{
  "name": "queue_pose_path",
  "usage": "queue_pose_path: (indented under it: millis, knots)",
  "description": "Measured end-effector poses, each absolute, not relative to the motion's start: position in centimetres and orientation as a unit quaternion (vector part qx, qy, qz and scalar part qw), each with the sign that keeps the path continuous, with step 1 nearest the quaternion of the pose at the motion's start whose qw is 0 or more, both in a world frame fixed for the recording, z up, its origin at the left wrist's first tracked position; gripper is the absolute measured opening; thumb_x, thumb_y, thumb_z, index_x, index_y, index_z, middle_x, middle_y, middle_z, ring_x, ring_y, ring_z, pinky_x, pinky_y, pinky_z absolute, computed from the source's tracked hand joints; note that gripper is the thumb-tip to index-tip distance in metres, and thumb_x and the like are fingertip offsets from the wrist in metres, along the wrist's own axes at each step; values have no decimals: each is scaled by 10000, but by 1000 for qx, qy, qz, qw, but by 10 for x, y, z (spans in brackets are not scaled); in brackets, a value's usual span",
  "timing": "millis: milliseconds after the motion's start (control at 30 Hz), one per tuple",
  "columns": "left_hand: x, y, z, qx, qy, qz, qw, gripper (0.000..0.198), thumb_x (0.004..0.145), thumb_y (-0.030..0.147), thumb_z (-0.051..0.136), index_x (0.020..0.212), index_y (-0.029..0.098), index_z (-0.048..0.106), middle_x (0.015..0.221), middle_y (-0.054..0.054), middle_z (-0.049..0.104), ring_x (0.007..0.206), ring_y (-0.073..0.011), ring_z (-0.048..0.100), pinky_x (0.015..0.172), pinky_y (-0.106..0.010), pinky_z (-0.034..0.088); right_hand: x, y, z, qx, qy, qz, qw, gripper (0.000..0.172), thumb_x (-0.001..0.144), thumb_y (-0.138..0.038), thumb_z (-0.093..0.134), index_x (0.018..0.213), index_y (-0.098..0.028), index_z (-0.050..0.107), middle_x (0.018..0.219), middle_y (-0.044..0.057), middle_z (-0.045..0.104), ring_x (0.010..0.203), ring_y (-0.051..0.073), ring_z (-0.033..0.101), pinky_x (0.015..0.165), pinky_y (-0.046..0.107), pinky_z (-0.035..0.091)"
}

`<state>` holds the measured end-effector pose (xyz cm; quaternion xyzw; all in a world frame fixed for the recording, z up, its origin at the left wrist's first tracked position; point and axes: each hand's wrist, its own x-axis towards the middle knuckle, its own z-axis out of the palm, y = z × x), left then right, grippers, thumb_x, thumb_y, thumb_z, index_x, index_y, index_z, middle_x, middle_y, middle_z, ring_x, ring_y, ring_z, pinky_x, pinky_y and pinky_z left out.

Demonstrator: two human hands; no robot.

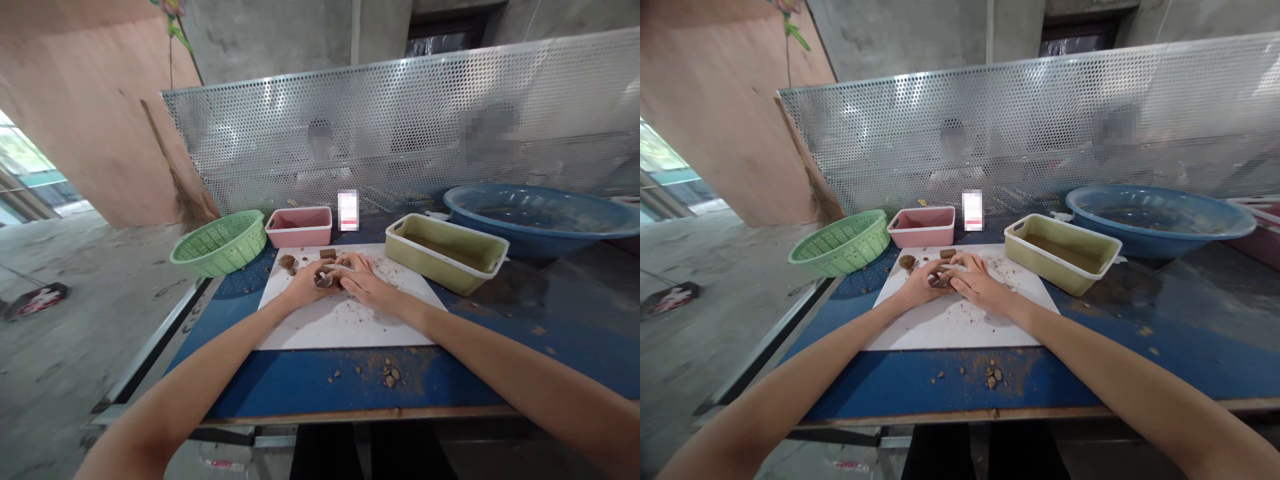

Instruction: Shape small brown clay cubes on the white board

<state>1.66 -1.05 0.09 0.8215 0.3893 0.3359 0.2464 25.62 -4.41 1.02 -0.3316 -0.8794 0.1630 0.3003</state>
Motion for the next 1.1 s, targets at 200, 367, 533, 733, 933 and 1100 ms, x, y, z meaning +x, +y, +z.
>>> queue_pose_path:
  millis: [200,367,533,733,933,1100]
  knots:
    - [16,-11,1,826,386,332,240,739,769,466,889,1416,205,643,1234,-113,796,976,-238,757,843,-360,612,255,-41,8,-324,-874,171,320,524,1152,-516,300,1227,-324,782,1472,105,513,1453,337,417,1270,657,286]
    - [17,-11,-2,817,383,340,265,736,767,434,898,1422,217,644,1234,-120,799,1011,-249,764,836,-362,612,260,-38,8,-328,-867,164,339,531,1149,-529,308,1215,-362,808,1429,96,554,1430,346,440,1258,692,295]
    - [17,-11,-3,814,380,342,275,735,774,428,905,1427,216,642,1256,-129,794,1029,-254,770,841,-362,619,262,-40,9,-324,-863,147,360,492,1155,-452,325,1199,-357,806,1395,91,607,1398,331,473,1242,697,328]
    - [16,-10,-5,814,368,349,282,740,771,434,906,1427,214,641,1261,-129,792,1056,-261,774,837,-357,620,262,-38,7,-293,-872,128,371,415,1128,-330,419,1116,-356,833,1351,73,640,1348,310,524,1223,662,370]
    - [16,-10,-4,814,377,347,273,774,760,435,914,1442,202,631,1261,-139,792,1022,-257,776,853,-370,626,262,-39,7,-293,-878,115,360,430,1118,-337,413,1051,-337,838,1356,73,660,1324,322,517,1218,676,375]
    - [17,-10,-2,814,378,347,272,754,765,430,912,1436,221,640,1260,-127,793,1036,-259,776,872,-381,627,262,-39,9,-314,-869,125,362,396,1115,-328,429,1109,-322,825,1349,86,659,1328,333,508,1203,701,373]
